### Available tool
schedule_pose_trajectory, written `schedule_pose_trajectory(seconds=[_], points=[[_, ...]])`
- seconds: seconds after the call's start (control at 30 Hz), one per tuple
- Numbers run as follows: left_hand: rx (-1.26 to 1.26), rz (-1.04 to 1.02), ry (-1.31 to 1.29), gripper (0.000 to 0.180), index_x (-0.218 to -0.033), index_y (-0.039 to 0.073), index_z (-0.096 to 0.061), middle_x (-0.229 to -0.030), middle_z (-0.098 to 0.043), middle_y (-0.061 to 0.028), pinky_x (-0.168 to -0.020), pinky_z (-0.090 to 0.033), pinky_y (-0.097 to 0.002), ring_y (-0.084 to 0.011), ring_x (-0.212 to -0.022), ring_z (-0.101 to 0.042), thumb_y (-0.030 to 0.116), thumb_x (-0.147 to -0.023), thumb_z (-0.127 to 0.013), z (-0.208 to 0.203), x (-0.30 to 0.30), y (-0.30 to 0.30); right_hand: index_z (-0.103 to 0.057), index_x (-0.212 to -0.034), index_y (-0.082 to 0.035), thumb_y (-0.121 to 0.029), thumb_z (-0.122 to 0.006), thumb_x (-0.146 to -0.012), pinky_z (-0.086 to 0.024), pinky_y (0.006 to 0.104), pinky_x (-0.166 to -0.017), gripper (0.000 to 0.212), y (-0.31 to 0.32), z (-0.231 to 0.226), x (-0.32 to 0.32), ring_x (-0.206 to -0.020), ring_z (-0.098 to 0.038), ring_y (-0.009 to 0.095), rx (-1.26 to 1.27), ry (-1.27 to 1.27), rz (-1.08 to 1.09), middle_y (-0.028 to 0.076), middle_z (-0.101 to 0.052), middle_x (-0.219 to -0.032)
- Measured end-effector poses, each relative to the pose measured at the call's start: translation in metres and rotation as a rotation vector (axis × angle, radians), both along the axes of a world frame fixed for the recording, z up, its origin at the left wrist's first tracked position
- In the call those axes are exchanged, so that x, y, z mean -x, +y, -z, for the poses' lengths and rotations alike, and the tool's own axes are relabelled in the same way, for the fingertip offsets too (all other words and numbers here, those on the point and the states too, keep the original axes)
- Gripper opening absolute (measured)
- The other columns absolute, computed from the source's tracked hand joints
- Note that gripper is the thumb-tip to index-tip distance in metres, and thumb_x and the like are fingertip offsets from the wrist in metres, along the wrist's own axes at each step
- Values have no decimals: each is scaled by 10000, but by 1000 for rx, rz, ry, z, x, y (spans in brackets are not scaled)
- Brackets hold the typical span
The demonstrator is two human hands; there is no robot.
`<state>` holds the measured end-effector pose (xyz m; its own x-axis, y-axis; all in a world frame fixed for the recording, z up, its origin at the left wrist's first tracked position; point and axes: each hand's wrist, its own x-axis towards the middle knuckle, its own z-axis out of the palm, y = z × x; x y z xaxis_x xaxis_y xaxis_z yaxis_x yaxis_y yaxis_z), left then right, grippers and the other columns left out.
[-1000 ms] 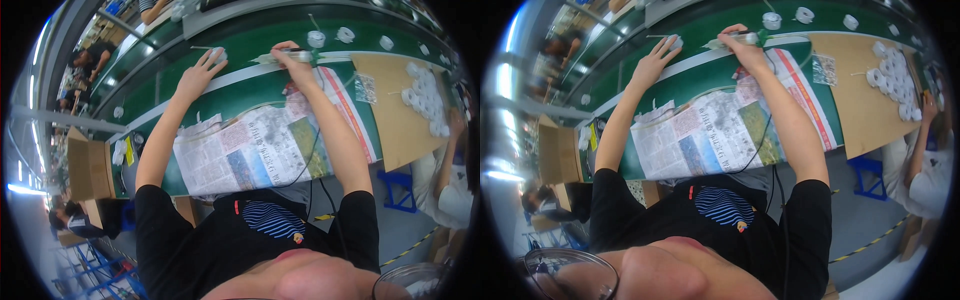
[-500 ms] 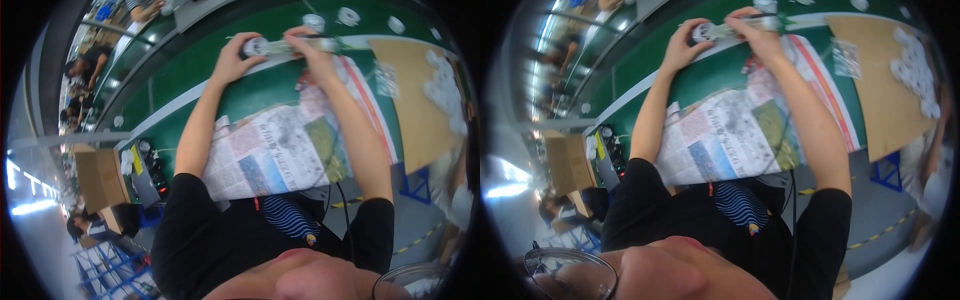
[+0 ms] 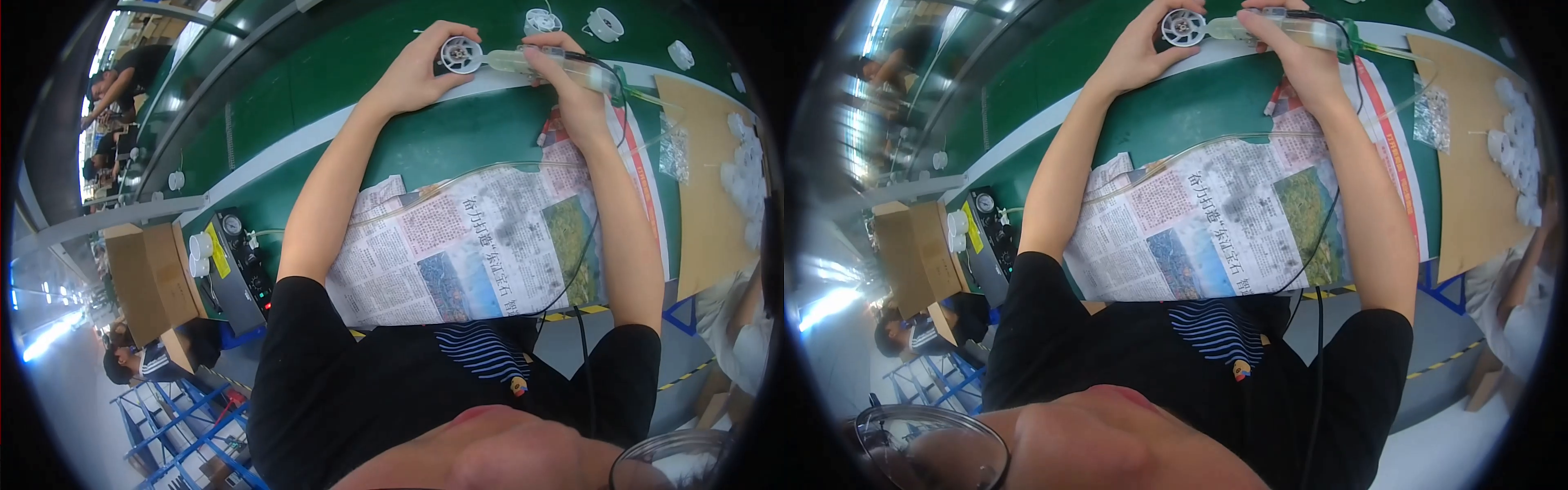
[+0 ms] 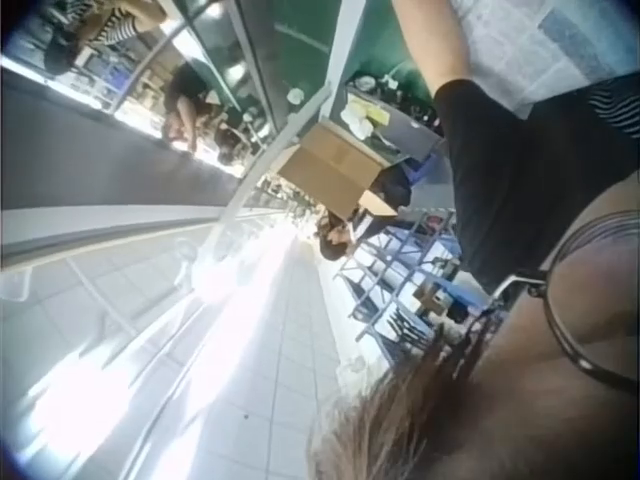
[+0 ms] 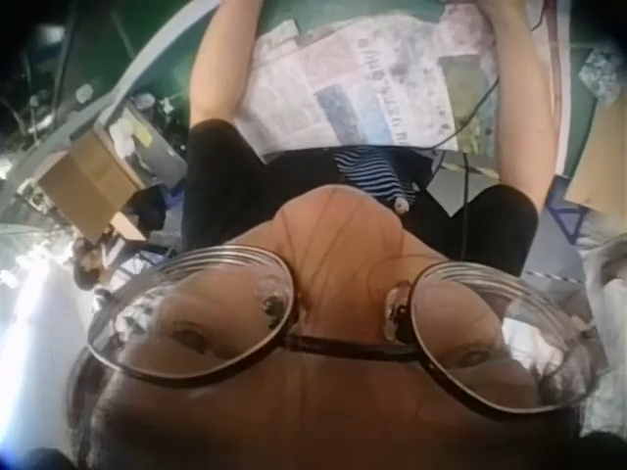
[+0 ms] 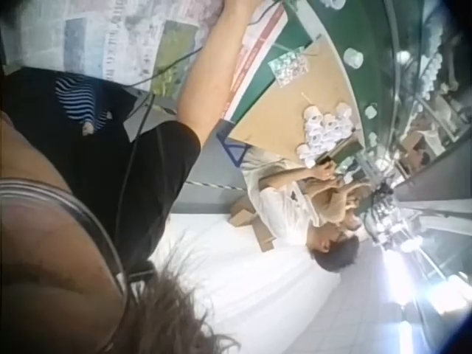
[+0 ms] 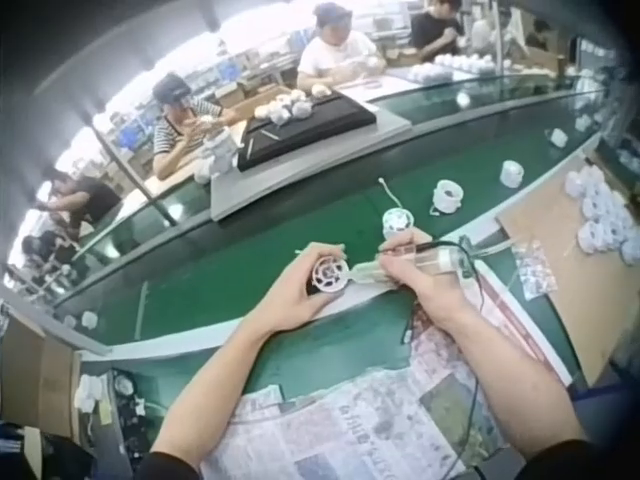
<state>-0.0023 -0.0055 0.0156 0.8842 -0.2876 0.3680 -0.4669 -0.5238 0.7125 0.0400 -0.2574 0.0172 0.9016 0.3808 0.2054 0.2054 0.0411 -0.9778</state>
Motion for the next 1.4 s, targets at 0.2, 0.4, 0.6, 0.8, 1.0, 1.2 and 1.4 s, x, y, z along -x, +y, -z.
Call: schedule_pose_trajectory(seconds=[0.2,0.4,0.6,0.8,1.0,1.2,1.4], points=[[41,-5,-39,487,-1245,131,-592,-1287,-648,-71,-1042,-514,-336,-265,-1210,-632,92,-816,-821,1,0,-1,-684,-1128,-83,-264,-705,-948,-462,233,-813,256,2,6,-1,-888,-585,112,-49,10,26,18,-664,-1093],[10,-39,5,491,-1242,141,-593,-1277,-660,-59,-1032,-519,-329,-259,-1184,-648,125,-815,-836,-1,2,-3,-675,-1154,-84,-260,-733,-935,-466,235,-854,287,4,6,3,-945,-599,105,40,-90,39,18,-663,-1093],[-12,-58,-1,483,-1241,142,-595,-1248,-672,-63,-1010,-526,-329,-262,-1160,-659,141,-822,-834,-1,1,-3,-670,-1160,-78,-268,-737,-936,-466,238,-886,301,4,8,3,-989,-609,106,75,-119,49,16,-660,-1097],[-29,-57,-60,492,-1245,143,-592,-1217,-683,-74,-975,-535,-334,-271,-1118,-676,156,-818,-834,-1,2,-4,-668,-1161,-80,-260,-739,-932,-469,242,-879,300,7,9,3,-998,-604,111,64,-138,63,19,-653,-1110],[-64,-167,-97,503,-1249,151,-597,-1305,-636,-81,-1020,-499,-381,-303,-1197,-611,139,-798,-820,9,-1,1,-672,-1151,-82,-255,-730,-932,-472,250,-855,284,6,9,0,-984,-597,113,10,-133,55,24,-653,-1116],[-363,-511,-220,599,-1335,88,-557,-1389,-470,-185,-1137,-351,-528,-420,-1329,-421,73,-763,-732,-28,11,-24,-687,-1118,-97,-271,-699,-942,-450,259,-818,247,-4,12,-8,-996,-581,116,-179,13,138,19,-652,-1127],[-476,-312,-547,482,-1301,182,-618,-1371,-569,-115,-1028,-448,-475,-318,-1221,-539,188,-839,-755,9,-2,-11,-693,-1099,-116,-267,-679,-946,-415,269,-811,216,-6,21,-20,-1037,-561,118,-378,101,133,14,-655,-1130]])
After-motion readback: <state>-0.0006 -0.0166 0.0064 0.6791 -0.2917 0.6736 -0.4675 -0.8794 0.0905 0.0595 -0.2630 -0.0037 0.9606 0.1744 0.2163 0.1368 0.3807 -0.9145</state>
